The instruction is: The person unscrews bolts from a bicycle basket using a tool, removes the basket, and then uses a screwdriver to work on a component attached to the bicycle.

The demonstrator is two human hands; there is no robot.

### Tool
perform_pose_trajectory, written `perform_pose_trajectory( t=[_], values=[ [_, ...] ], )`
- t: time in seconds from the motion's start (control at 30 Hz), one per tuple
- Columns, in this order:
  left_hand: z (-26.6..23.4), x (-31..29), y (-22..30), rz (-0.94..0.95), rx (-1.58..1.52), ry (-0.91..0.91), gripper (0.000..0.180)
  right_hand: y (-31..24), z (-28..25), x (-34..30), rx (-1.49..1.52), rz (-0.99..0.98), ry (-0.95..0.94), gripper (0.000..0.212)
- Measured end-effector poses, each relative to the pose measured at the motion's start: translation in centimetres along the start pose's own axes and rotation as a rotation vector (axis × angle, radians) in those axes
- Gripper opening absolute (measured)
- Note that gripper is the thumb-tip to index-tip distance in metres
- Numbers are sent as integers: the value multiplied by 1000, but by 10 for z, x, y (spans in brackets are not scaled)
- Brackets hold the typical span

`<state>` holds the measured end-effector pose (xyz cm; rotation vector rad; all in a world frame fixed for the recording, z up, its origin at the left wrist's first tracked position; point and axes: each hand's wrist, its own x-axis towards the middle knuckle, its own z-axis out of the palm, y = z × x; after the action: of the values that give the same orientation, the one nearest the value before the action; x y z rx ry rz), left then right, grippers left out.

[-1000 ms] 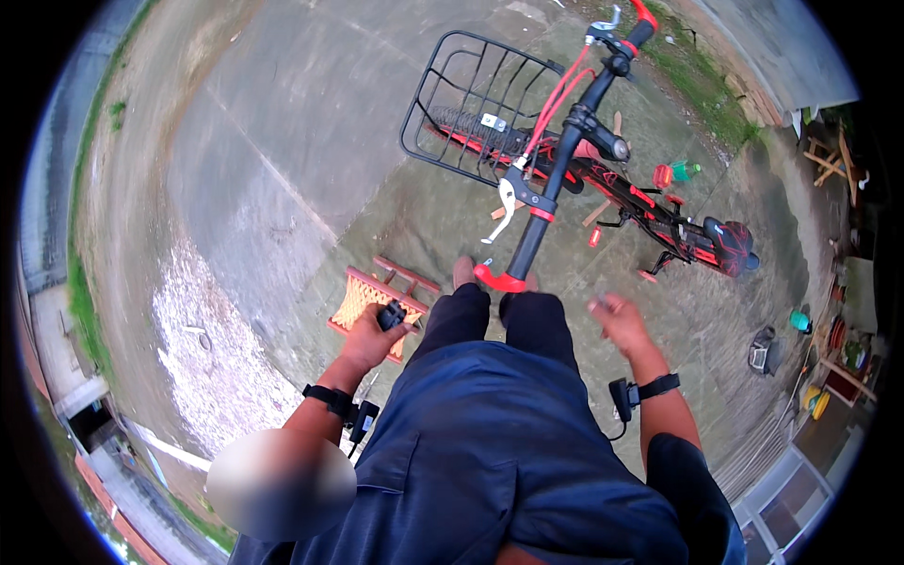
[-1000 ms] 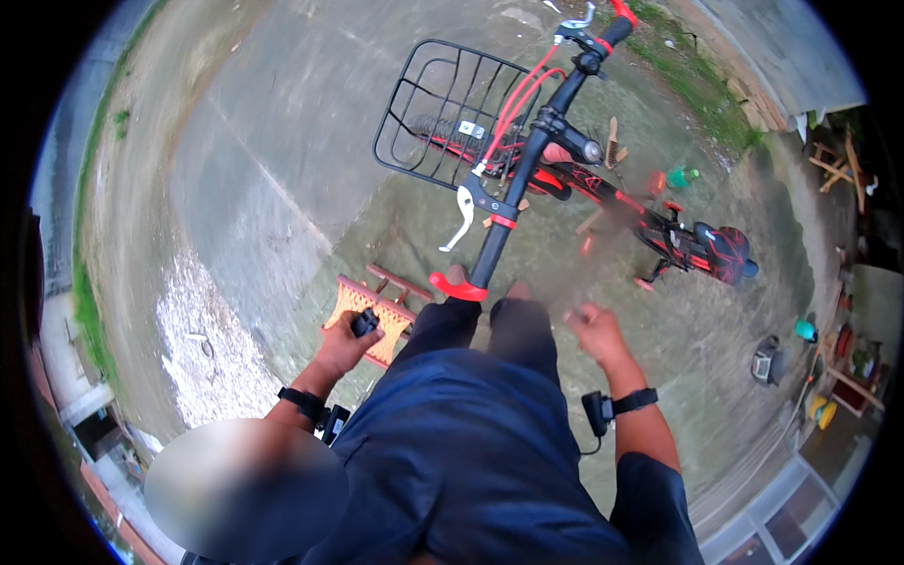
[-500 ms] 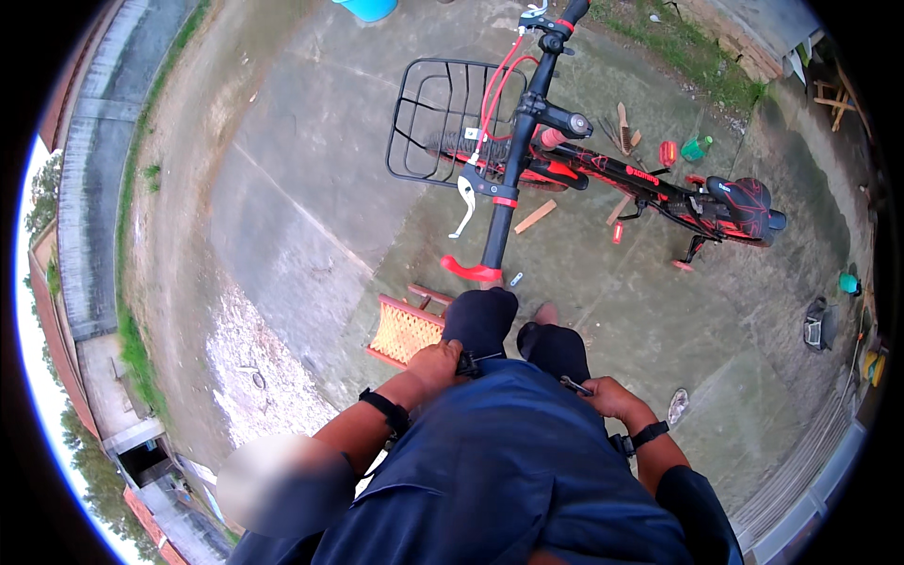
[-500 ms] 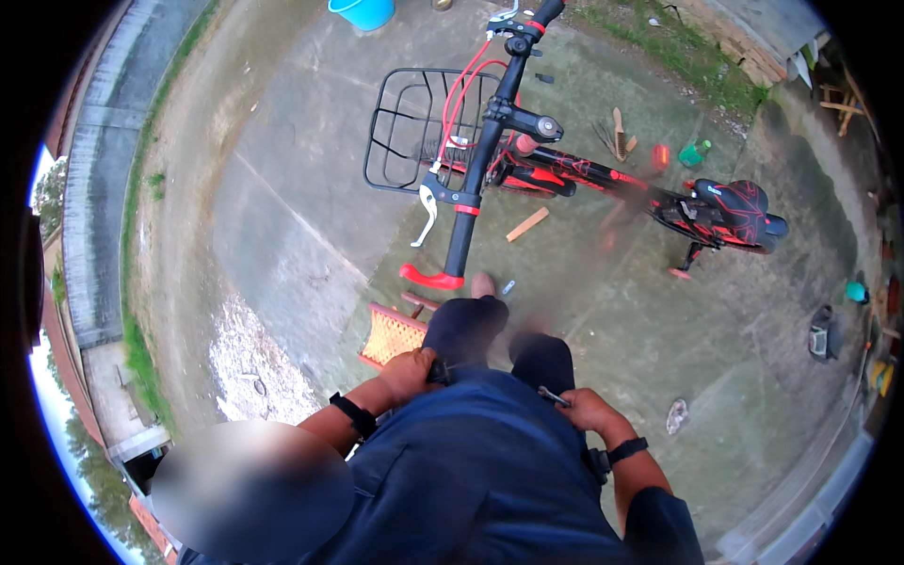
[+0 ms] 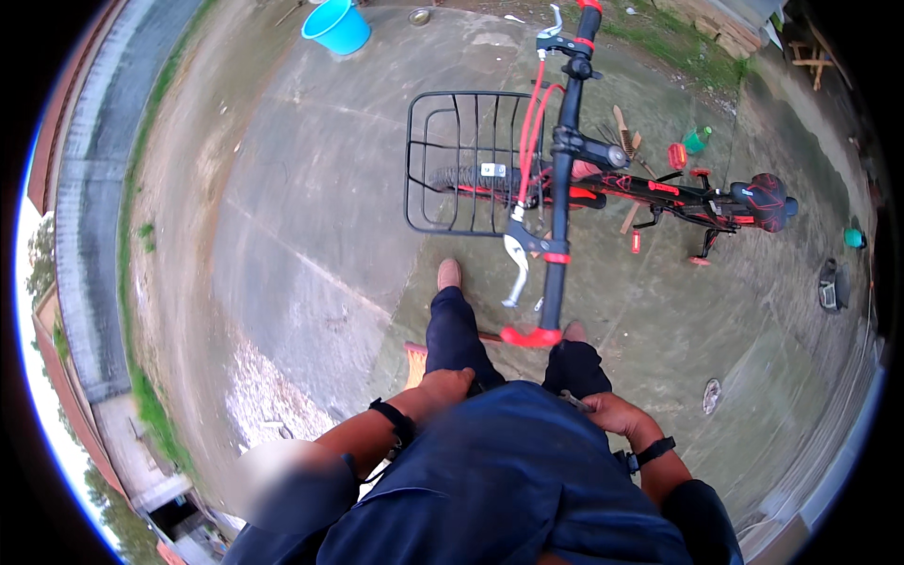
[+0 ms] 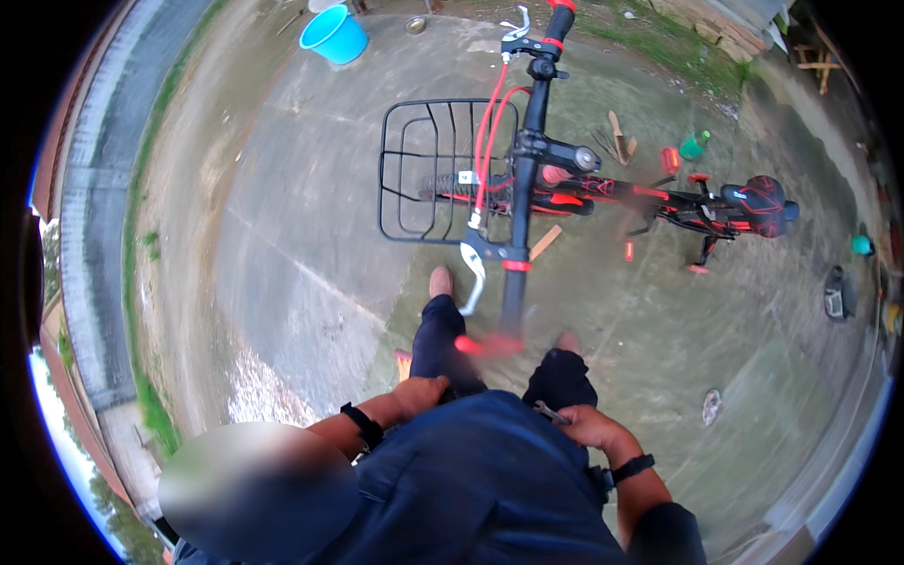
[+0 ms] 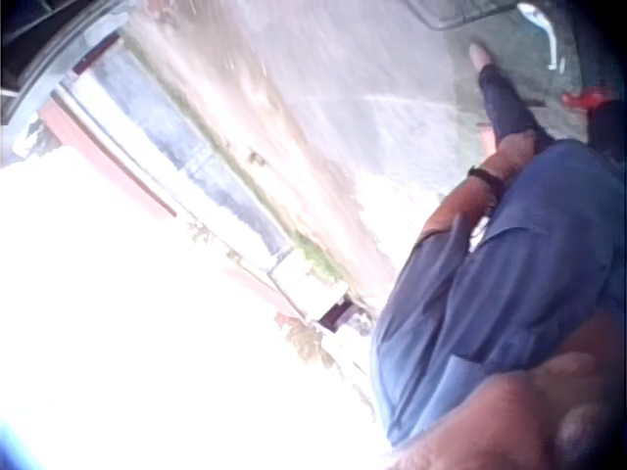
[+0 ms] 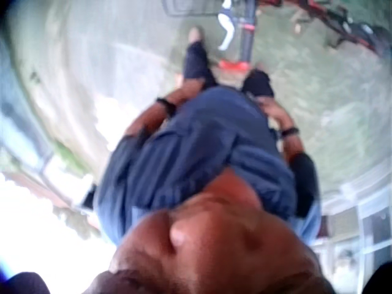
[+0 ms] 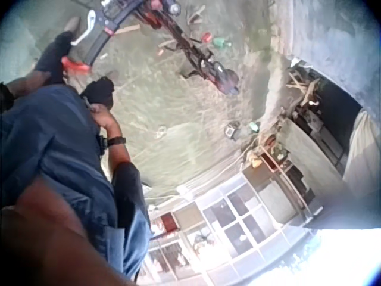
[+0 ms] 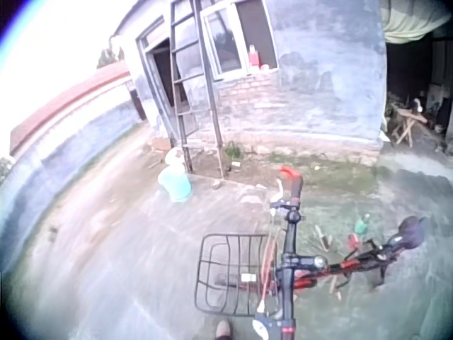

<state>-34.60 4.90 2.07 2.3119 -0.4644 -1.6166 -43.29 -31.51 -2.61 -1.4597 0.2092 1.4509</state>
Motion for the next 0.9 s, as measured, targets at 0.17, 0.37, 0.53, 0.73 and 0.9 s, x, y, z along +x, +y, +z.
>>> perform_pose_trajectory(
  t=[0.17, 0.37, 0.53, 0.73, 0.9],
  values=[
    [-37, 23, -78, 83, -12, -91, 35, -37, 61, 64, 162, 105, -148, 18],
    [-73, 56, -132, 74, -43, 33, 54, -76, 85, 137, 196, 188, -205, 29],
    [-72, 133, -150, 214, -140, 249, 54, -46, 56, 210, 475, -3, 212, 43],
    [-36, 233, -160, 303, -114, 305, 60, -23, -3, 286, 649, -159, 449, 44],
    [-22, 274, -168, 356, -124, 375, 63, -17, -43, 334, 620, -376, 568, 29]
  ],
)
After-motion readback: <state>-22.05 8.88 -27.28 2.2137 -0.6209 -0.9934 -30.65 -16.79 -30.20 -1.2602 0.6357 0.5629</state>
